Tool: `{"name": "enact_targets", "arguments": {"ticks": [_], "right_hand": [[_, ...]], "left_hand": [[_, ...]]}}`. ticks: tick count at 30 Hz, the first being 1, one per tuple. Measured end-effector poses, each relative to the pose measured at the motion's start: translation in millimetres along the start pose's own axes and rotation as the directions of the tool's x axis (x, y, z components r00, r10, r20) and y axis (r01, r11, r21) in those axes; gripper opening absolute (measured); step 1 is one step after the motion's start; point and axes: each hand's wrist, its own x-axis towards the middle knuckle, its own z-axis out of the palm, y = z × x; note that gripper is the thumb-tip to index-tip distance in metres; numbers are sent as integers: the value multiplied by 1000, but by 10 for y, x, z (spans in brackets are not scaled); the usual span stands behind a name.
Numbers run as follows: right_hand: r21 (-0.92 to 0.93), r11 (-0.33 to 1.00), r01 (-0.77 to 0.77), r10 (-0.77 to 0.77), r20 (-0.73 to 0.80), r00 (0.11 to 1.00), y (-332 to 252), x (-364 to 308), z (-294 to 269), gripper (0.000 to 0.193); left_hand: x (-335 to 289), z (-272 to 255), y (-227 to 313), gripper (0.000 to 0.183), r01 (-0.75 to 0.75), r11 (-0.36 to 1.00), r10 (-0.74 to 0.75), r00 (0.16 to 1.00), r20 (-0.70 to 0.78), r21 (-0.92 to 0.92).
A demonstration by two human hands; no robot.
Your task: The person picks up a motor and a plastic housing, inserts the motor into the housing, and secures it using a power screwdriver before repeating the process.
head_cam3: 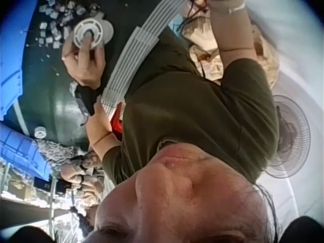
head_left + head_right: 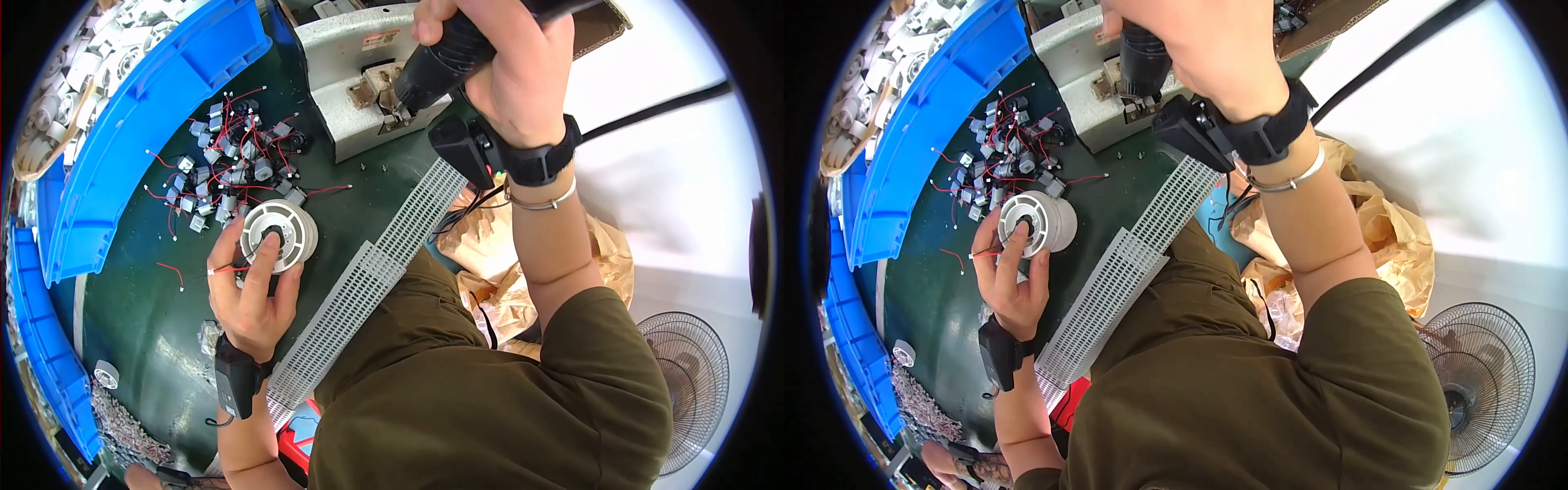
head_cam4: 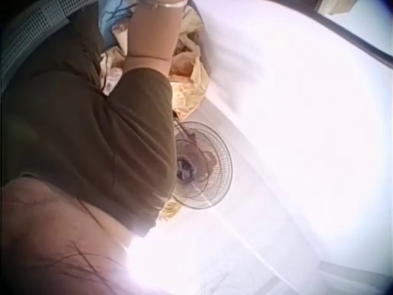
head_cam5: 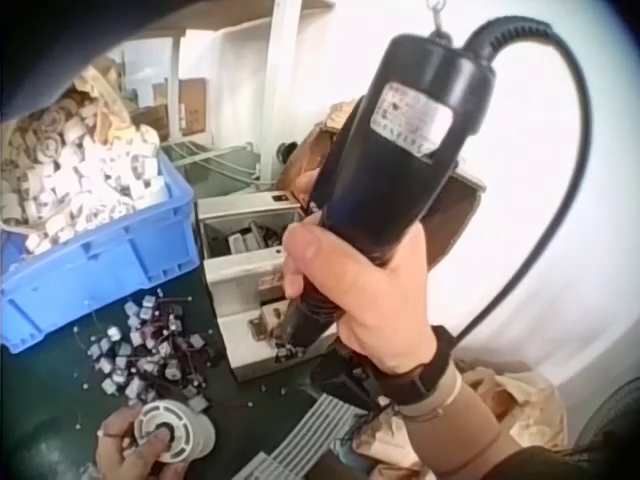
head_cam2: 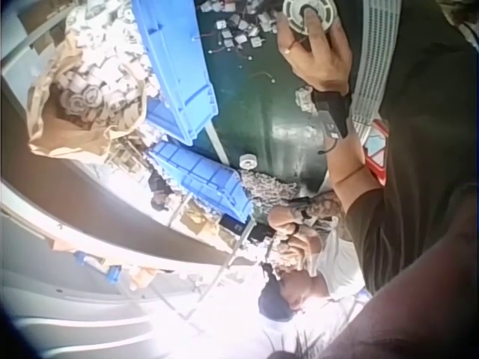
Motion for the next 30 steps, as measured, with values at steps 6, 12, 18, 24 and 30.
{"name": "enact_targets", "arguments": {"ticks": [6, 12, 18, 24, 30], "right_hand": [[-58, 987, -149, 151, 28, 988, -39, -132, 5, 38], [655, 732, -185, 130, 132, 983, 61, -85, 331, 44], [155, 886, -437, 422, 123, 898, -39, 29, 824, 46], [31, 845, -533, 534, -45, 844, -59, -54, 1044, 45], [-82, 820, -566, 557, -116, 823, -130, -85, 1166, 45]], "left_hand": [[18, -12, 0, 40, 3, 1000, -3, 1000, -6, 2], [86, -39, 67, 41, 30, 999, -31, 999, 9, 9], [102, -26, 74, 37, 21, 999, -18, 998, -65, 45], [110, -21, 102, 36, 21, 999, -19, 997, -78, 28], [100, 3, 80, 36, 17, 999, -14, 996, -93, 32]]}}
